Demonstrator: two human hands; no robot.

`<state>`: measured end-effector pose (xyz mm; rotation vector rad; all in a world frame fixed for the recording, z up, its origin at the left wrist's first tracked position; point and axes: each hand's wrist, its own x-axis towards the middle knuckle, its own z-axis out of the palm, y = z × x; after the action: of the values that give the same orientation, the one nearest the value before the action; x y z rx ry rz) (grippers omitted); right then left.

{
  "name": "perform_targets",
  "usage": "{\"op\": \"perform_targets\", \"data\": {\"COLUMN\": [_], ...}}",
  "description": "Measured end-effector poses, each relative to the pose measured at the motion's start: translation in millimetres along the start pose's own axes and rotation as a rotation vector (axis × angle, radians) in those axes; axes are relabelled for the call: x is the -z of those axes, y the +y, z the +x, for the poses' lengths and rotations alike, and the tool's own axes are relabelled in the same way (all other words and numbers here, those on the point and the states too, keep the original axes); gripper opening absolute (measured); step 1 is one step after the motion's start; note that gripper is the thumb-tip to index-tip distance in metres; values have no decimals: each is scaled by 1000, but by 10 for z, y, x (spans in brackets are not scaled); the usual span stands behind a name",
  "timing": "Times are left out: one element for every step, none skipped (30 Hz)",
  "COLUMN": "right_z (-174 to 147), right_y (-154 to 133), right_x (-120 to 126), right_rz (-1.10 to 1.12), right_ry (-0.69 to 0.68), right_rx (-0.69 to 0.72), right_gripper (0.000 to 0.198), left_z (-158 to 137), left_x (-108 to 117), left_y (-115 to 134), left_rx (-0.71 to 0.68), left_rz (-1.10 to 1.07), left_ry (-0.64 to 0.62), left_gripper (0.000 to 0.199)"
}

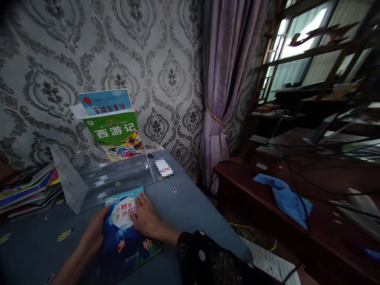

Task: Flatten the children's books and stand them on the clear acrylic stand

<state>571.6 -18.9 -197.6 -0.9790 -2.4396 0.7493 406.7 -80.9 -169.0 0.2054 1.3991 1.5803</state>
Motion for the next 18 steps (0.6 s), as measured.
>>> {"op": "perform_targets", "data": {"right_z": [2,4,4,2,-1,-4,-9,-12,-15,-15,-13,-8,0,10,21,31,38,42], "right_y": [14,27,37,45,50,50,48,44,40,38,39,45,56,71,88,104,116,122], "right_x": [-6,-7,-4,3,13,24,33,37,36,29,15,-5,-27,-50,-72,-91,-104,-110], "right_rz": [9,22,42,72,116,173,241,317,397,474,543,601,649,685,708,716,712,698], "right_ry": [8,15,19,19,17,14,20,30,43,54,64,74,85,94,104,112,118,121], "right_rx": [2,6,7,5,-1,-9,-18,-25,-29,-32,-35,-41,-52,-66,-79,-90,-100,-110], "right_gripper": [59,60,63,66,69,70,71,71,70,70,70,71,71,70,70,69,69,69], "left_z": [-2,1,6,13,18,17,9,-9,-36,-70,-107,-143,-174,-197,-208,-209,-202,-187], "left_x": [-23,-38,-47,-52,-58,-68,-87,-115,-153,-197,-243,-284,-318,-341,-351,-351,-341,-325], "left_y": [-12,-21,-29,-37,-46,-58,-73,-89,-107,-124,-138,-148,-153,-154,-152,-146,-138,-129], "left_rx": [-18,-36,-44,-33,-15,9,36,63,84,99,110,119,125,134,146,161,172,179], "left_rz": [31,63,79,66,34,-7,-53,-98,-138,-173,-200,-221,-237,-249,-256,-258,-258,-257], "left_ry": [37,69,84,80,64,38,6,-25,-55,-79,-95,-104,-110,-116,-124,-129,-135,-145], "left_gripper": [17,16,17,19,22,25,28,31,33,33,33,33,34,34,35,36,38,40]}}
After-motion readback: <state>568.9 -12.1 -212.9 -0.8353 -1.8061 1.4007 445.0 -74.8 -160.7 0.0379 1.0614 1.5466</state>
